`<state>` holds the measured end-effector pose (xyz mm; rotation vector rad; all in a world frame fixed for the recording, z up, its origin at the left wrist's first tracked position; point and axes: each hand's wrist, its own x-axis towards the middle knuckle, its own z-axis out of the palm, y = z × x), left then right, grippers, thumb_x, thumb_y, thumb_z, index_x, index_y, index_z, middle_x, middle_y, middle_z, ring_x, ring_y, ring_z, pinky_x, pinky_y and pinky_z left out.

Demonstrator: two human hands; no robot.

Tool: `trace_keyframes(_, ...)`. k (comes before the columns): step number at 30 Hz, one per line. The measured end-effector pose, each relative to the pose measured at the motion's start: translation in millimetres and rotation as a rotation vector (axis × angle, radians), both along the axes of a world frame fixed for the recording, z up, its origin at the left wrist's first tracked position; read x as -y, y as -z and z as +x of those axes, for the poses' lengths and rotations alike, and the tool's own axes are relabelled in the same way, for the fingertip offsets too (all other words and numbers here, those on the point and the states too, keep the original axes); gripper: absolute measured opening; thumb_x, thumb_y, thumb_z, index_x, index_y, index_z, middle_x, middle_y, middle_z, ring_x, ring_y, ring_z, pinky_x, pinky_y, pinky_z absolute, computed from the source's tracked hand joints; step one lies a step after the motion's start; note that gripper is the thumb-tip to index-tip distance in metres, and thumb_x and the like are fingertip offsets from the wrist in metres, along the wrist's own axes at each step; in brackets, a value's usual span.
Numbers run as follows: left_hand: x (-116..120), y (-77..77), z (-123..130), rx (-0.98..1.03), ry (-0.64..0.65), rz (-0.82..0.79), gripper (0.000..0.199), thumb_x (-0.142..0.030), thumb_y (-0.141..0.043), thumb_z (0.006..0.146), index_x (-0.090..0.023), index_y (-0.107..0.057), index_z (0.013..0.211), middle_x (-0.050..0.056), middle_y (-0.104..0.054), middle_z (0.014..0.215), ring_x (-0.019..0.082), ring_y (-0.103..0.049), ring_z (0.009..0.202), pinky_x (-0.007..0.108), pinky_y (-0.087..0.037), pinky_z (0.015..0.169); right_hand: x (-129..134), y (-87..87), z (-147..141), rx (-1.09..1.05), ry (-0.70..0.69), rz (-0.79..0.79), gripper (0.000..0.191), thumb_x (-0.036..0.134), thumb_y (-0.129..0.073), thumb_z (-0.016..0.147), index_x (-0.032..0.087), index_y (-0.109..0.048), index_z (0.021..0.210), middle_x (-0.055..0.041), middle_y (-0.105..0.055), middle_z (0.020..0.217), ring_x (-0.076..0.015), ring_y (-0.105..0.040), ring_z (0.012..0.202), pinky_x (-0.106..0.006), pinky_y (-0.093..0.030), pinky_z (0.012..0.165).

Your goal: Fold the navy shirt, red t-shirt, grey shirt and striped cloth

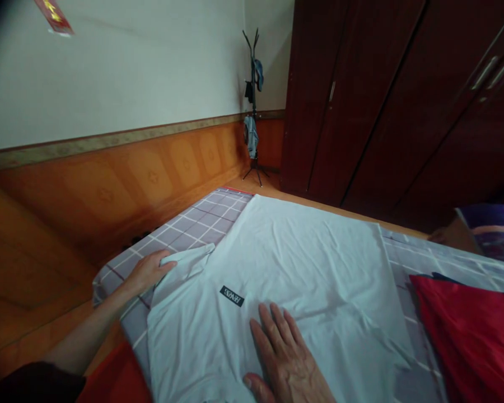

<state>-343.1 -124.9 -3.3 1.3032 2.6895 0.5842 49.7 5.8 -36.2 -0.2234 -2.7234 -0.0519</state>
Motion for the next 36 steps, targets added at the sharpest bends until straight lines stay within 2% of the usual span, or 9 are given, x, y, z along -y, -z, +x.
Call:
trace_keyframes(4, 10, -2.4, -13, 0.203, -0.124, 0.151, 0.021, -0.041, -0.052, 0.067, -0.021, -0.054, 0.071, -0.002, -0.056, 0.064, 0.021, -0.056, 0.066, 0.028, -0.041, 0.06, -3, -2.3, 0, -0.005, -0.007, 0.019, 0.07, 0.043, -0.055, 0.086, 0.021, -0.028, 0.147, -0.0105, -0.037, 0.147, -0.0299, -0.039, 0.132, -0.043, -0.042, 0.102)
trace_keyframes(9, 11, -4.2, -15, 0.296, -0.123, 0.185, 0.03, -0.041, -0.061, 0.058, -0.018, -0.061, 0.076, 0.001, -0.063, 0.071, 0.024, -0.059, 0.073, 0.029, -0.043, 0.062, -1, -2.2, -2, -0.03, -0.004, 0.079, 0.067, 0.038, -0.057, 0.083, 0.017, -0.036, 0.143, -0.0127, -0.04, 0.145, -0.0314, -0.041, 0.13, -0.043, -0.043, 0.099)
trace_keyframes(13, 8, -6.1, -11, 0.493, -0.148, 0.261, 0.037, -0.046, -0.069, 0.053, -0.015, -0.061, 0.071, 0.001, -0.062, 0.063, 0.022, -0.058, 0.062, 0.028, -0.04, 0.055, 0, -0.6, -2, -0.05, 0.014, 0.114, 0.064, 0.038, -0.057, 0.082, 0.015, -0.042, 0.139, -0.015, -0.042, 0.143, -0.0327, -0.043, 0.129, -0.043, -0.047, 0.095)
trace_keyframes(19, -6, -36.1, 21, 0.6, -0.123, 0.485, 0.044, -0.05, -0.068, 0.06, -0.015, -0.055, 0.084, -0.001, -0.059, 0.067, 0.015, -0.053, 0.057, 0.025, -0.041, 0.054, 1, 3.3, -4, -0.051, 0.011, 0.119, 0.058, 0.036, -0.058, 0.083, 0.015, -0.047, 0.136, -0.0163, -0.045, 0.141, -0.0335, -0.044, 0.128, -0.045, -0.049, 0.093)
trace_keyframes(23, -33, -58.4, 87, 0.531, 0.091, 0.467, 0.025, -0.038, -0.062, 0.072, -0.017, -0.054, 0.084, -0.004, -0.055, 0.065, 0.011, -0.049, 0.054, 0.021, -0.037, 0.052, 2, -1.3, -4, -0.016, 0.008, 0.077, 0.056, 0.037, -0.056, 0.085, 0.015, -0.046, 0.136, -0.0163, -0.044, 0.142, -0.0342, -0.041, 0.13, -0.048, -0.047, 0.096)
trace_keyframes(26, -46, -58.8, 134, 0.463, 0.423, 0.199, 0.016, -0.03, -0.06, 0.074, -0.017, -0.059, 0.084, -0.004, -0.057, 0.068, 0.011, -0.051, 0.058, 0.02, -0.037, 0.054, 4, -6.9, -3, 0.011, -0.005, 0.026, 0.054, 0.035, -0.055, 0.087, 0.015, -0.047, 0.136, -0.0167, -0.044, 0.141, -0.0341, -0.039, 0.131, -0.05, -0.045, 0.098)
trace_keyframes(28, -49, -52.5, 148, 0.462, 0.585, 0.001, 0.017, -0.029, -0.063, 0.073, -0.017, -0.064, 0.085, -0.002, -0.062, 0.073, 0.011, -0.054, 0.061, 0.02, -0.039, 0.055, 5, -9.8, -3, 0.027, -0.005, -0.01, 0.052, 0.034, -0.055, 0.088, 0.014, -0.048, 0.135, -0.0173, -0.044, 0.141, -0.0341, -0.038, 0.131, -0.051, -0.044, 0.099)
trace_keyframes(30, -50, -45.4, 145, 0.461, 0.587, -0.043, 0.02, -0.031, -0.062, 0.075, -0.016, -0.066, 0.087, 0.0, -0.065, 0.075, 0.012, -0.057, 0.064, 0.02, -0.041, 0.057, 6, -11.3, -3, 0.046, -0.006, -0.058, 0.052, 0.034, -0.054, 0.088, 0.014, -0.047, 0.136, -0.0172, -0.043, 0.142, -0.0342, -0.037, 0.132, -0.051, -0.042, 0.101)
trace_keyframes(36, -75, -36.2, 89, 0.298, 0.446, 0.138, 0.019, -0.025, -0.05, 0.08, -0.015, -0.065, 0.086, 0.002, -0.066, 0.077, 0.014, -0.059, 0.069, 0.021, -0.042, 0.061, 7, -11.7, -3, 0.093, 0.005, -0.222, 0.054, 0.033, -0.053, 0.088, 0.017, -0.044, 0.139, -0.015, -0.036, 0.147, -0.0343, -0.029, 0.136, -0.053, -0.034, 0.106)
